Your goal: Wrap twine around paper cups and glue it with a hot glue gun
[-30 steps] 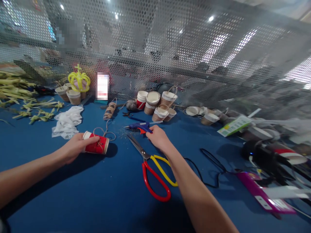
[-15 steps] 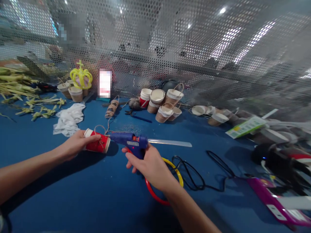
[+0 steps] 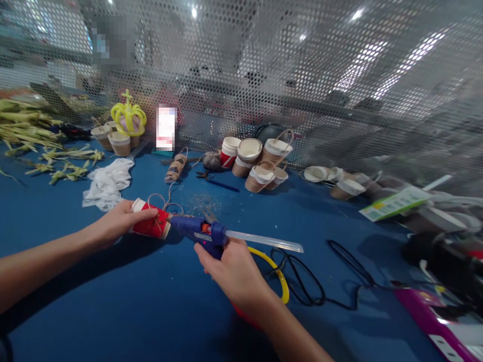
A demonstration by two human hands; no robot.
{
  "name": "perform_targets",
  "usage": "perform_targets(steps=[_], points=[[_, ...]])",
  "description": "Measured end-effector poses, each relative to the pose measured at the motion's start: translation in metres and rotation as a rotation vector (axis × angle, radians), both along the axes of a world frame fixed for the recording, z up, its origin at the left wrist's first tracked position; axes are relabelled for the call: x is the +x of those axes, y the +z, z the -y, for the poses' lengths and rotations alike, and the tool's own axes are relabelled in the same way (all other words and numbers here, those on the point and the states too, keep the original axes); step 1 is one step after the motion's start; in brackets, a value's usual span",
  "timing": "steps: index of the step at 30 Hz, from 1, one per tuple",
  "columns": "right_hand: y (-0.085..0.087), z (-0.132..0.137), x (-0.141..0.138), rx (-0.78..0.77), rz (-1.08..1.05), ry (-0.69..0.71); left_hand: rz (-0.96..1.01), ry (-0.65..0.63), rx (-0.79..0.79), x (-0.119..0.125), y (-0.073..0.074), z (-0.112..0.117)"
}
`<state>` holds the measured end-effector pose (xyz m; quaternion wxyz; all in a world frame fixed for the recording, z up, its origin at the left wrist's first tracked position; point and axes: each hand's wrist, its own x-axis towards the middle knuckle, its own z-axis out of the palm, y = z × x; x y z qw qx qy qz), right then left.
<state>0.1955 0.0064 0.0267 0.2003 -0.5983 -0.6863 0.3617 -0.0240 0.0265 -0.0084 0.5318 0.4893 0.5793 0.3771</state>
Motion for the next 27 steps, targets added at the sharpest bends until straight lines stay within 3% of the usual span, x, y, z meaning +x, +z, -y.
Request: perform_targets(steps=[16,27], points=[[-0.0042,0.0027,0.0055,0.333,0.234,0.174,-0.03,0.022,0.006,0.0004,-0.0008,0.0001],[-0.0028,0.0045,0.0045,0.375,0.317,0.237,-0.024,0.009,-0.008,0.0013,-0.001,0.0]])
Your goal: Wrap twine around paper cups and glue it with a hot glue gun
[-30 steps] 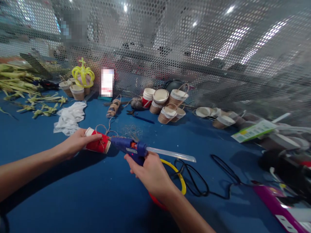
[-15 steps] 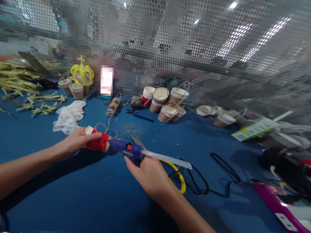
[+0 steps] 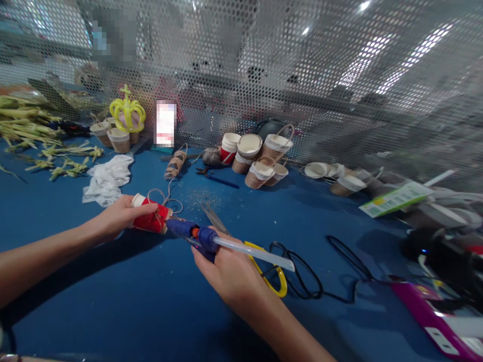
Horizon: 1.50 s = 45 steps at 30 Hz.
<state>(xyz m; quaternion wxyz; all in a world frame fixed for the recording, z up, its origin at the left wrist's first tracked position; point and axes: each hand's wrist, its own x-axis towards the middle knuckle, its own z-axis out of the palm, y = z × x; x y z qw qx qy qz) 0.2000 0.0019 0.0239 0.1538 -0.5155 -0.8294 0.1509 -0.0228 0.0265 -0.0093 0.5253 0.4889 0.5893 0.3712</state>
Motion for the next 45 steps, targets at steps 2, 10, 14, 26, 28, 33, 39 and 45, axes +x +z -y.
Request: perform_targets(steps=[2,10,14,26,28,33,39,45], points=[[0.0,0.0,0.0,-0.012,0.01,0.031,0.014,0.003,-0.007,0.0,0.0,0.0],[-0.006,-0.002,0.005,0.024,0.052,0.073,0.134,-0.001,-0.037,0.001,0.0,0.0],[-0.007,-0.001,0.006,0.045,0.065,0.104,0.195,-0.03,-0.041,0.001,0.002,0.001],[-0.007,-0.001,0.008,0.063,0.021,0.126,0.153,-0.028,-0.033,0.003,0.007,0.003],[-0.005,-0.001,0.006,0.046,0.012,0.092,0.106,-0.03,-0.014,0.003,0.005,0.003],[0.001,-0.002,0.002,0.024,0.02,0.02,-0.005,0.003,0.024,0.001,0.001,0.003],[0.001,-0.001,0.001,0.024,0.016,0.017,-0.016,-0.008,0.023,0.002,0.001,0.004],[0.001,-0.001,0.003,0.023,0.01,0.048,0.006,-0.008,0.027,0.002,0.002,0.004]])
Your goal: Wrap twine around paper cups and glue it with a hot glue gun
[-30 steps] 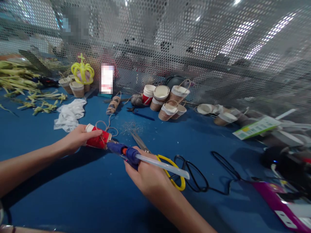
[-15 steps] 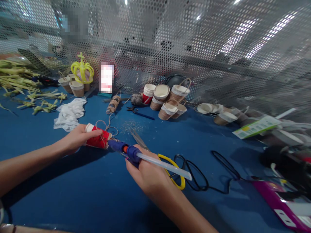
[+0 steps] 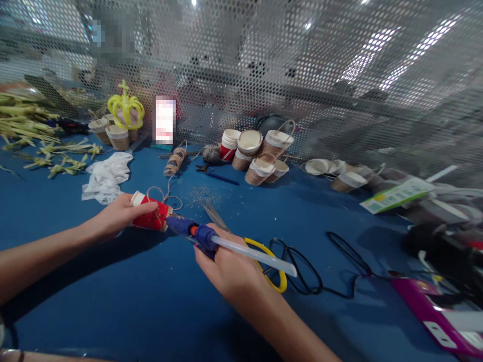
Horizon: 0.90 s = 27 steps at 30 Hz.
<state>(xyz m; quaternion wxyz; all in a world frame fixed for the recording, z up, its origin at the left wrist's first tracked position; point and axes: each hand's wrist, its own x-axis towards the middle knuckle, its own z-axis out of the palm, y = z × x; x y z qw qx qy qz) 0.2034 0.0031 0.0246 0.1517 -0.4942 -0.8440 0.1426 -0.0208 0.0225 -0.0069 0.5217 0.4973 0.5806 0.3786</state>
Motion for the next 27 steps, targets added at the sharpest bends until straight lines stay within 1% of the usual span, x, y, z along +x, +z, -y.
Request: perform_targets(steps=[3,8,11,17,19,23,27], points=[[0.0009,-0.0002,-0.0005,-0.008,-0.009,-0.03,-0.036,0.015,-0.006,0.0007,0.0012,0.0005],[0.0048,0.0015,-0.0034,-0.016,-0.022,-0.052,-0.005,-0.035,-0.009,0.0016,0.0032,0.0019],[0.0051,0.0001,-0.0035,-0.032,-0.025,-0.062,0.001,-0.039,0.003,0.0006,0.0016,0.0026],[0.0025,-0.0026,-0.0018,-0.105,-0.053,-0.149,0.013,-0.083,0.058,-0.0019,-0.0024,0.0036],[0.003,-0.0027,-0.0025,-0.108,-0.066,-0.162,-0.015,-0.082,0.086,-0.0022,-0.0035,0.0038],[0.0053,-0.0043,-0.0053,-0.112,-0.098,-0.157,-0.13,-0.053,0.123,-0.002,-0.0056,0.004],[0.0066,-0.0076,-0.0076,-0.163,-0.102,-0.155,-0.164,-0.065,0.13,-0.0017,-0.0066,0.005]])
